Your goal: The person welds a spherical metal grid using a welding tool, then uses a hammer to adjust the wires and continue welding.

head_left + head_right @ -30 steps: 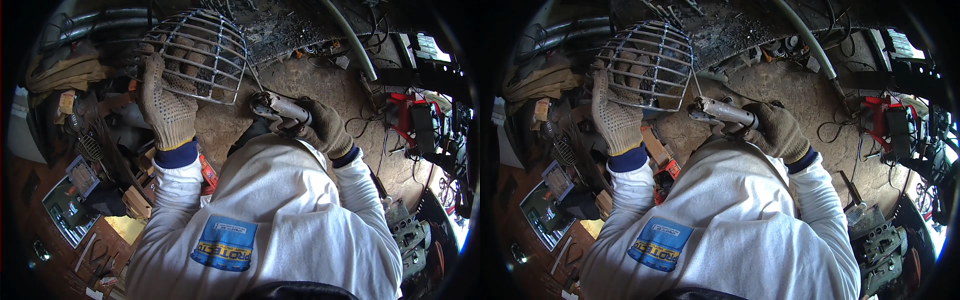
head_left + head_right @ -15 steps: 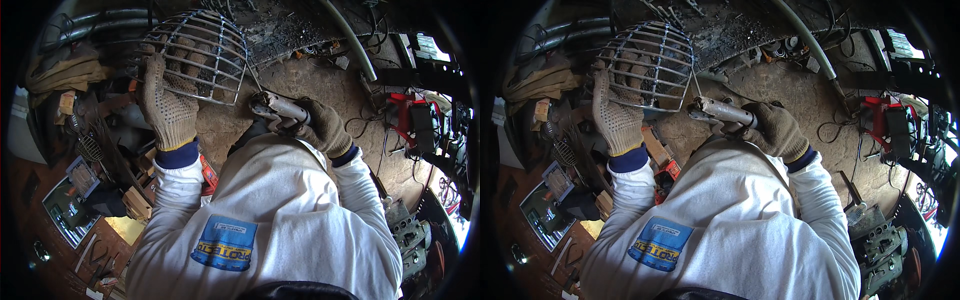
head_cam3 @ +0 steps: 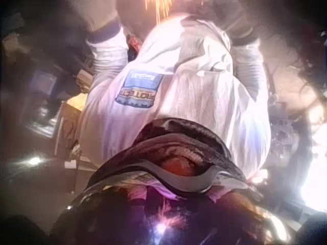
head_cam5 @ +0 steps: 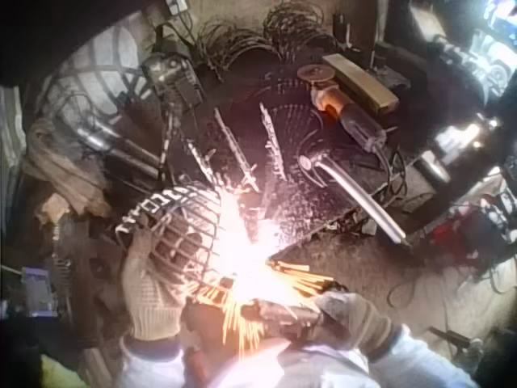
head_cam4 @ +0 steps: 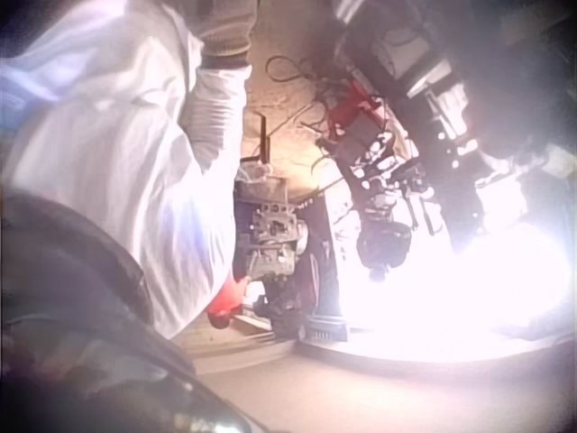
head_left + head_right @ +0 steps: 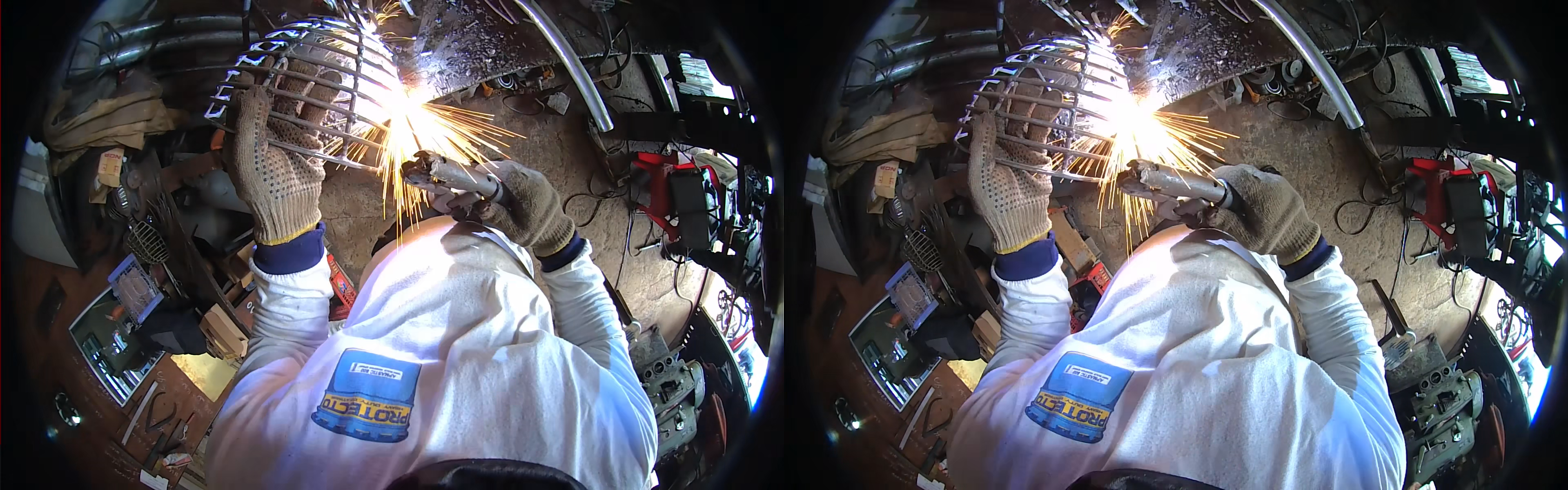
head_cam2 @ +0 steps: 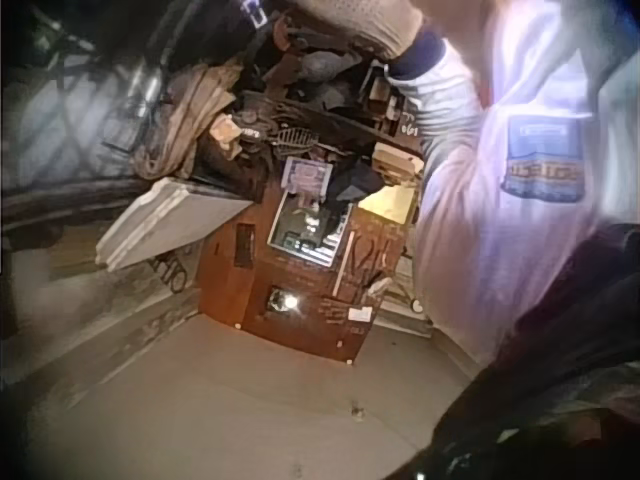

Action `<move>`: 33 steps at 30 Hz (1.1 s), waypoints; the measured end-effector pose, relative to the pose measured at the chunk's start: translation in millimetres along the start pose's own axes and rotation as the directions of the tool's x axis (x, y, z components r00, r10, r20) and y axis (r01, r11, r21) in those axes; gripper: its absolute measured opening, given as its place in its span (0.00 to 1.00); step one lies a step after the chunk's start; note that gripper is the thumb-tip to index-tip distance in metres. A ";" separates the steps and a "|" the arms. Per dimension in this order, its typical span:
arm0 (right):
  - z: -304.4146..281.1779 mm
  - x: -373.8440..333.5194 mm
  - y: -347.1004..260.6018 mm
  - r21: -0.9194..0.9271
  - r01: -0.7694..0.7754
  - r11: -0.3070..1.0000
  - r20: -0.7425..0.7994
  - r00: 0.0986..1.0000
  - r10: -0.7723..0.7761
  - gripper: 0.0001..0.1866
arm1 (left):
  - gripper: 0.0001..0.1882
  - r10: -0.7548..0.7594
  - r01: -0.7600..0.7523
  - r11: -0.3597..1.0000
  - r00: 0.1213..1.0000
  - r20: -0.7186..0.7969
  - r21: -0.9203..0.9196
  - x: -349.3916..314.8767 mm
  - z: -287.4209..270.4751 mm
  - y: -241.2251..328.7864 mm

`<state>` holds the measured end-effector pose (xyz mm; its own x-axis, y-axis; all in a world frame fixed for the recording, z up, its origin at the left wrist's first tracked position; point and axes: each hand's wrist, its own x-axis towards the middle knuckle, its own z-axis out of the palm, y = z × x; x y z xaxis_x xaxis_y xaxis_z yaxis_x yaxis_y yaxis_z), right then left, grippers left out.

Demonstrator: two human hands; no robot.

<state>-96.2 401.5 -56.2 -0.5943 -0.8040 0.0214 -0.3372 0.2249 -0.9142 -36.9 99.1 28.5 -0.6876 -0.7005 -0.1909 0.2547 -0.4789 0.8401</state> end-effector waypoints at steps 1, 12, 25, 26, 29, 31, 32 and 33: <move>0.4 0.6 0.0 0.003 0.030 1.000 -0.021 0.999 -0.030 0.27 | 0.16 -0.017 0.022 0.998 0.997 0.075 -0.063 2.0 -3.9 -0.4; 1.6 -6.6 7.4 0.233 0.091 0.968 -0.097 0.993 -0.070 0.30 | 0.13 -0.127 0.140 0.966 0.989 0.074 -0.216 2.3 -7.9 1.3; -15.8 -20.7 11.8 0.263 -0.021 0.965 -0.060 0.997 0.038 0.36 | 0.16 -0.095 0.118 0.960 0.990 0.099 -0.252 -1.0 -13.2 8.8; -19.2 -20.0 13.3 0.261 -0.009 0.965 -0.069 0.997 0.029 0.36 | 0.16 -0.087 0.112 0.962 0.990 0.109 -0.251 -0.9 -13.7 10.0; -27.7 -21.9 7.0 0.331 -0.059 0.942 -0.028 0.997 0.073 0.36 | 0.17 -0.080 0.134 0.946 0.979 0.189 -0.294 -8.4 -23.6 16.4; -29.6 -24.0 5.6 0.294 -0.044 0.955 -0.050 0.997 0.061 0.36 | 0.18 -0.066 0.130 0.940 0.977 0.204 -0.316 -9.3 -38.9 11.7; -29.8 -23.1 5.2 0.260 -0.039 0.965 -0.060 0.997 0.057 0.36 | 0.19 -0.059 0.128 0.933 0.977 0.206 -0.338 -7.5 -42.0 11.2; -28.4 -21.9 3.1 0.259 -0.030 0.965 -0.068 0.996 0.049 0.36 | 0.19 -0.059 0.112 0.950 0.981 0.185 -0.290 -3.9 -44.0 9.9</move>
<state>-104.9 435.5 -48.0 -0.6587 -0.7524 0.0038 -0.1183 0.0986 -0.9881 -1.8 73.9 15.3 -0.8153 -0.5612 -0.1429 0.3625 -0.6869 0.6299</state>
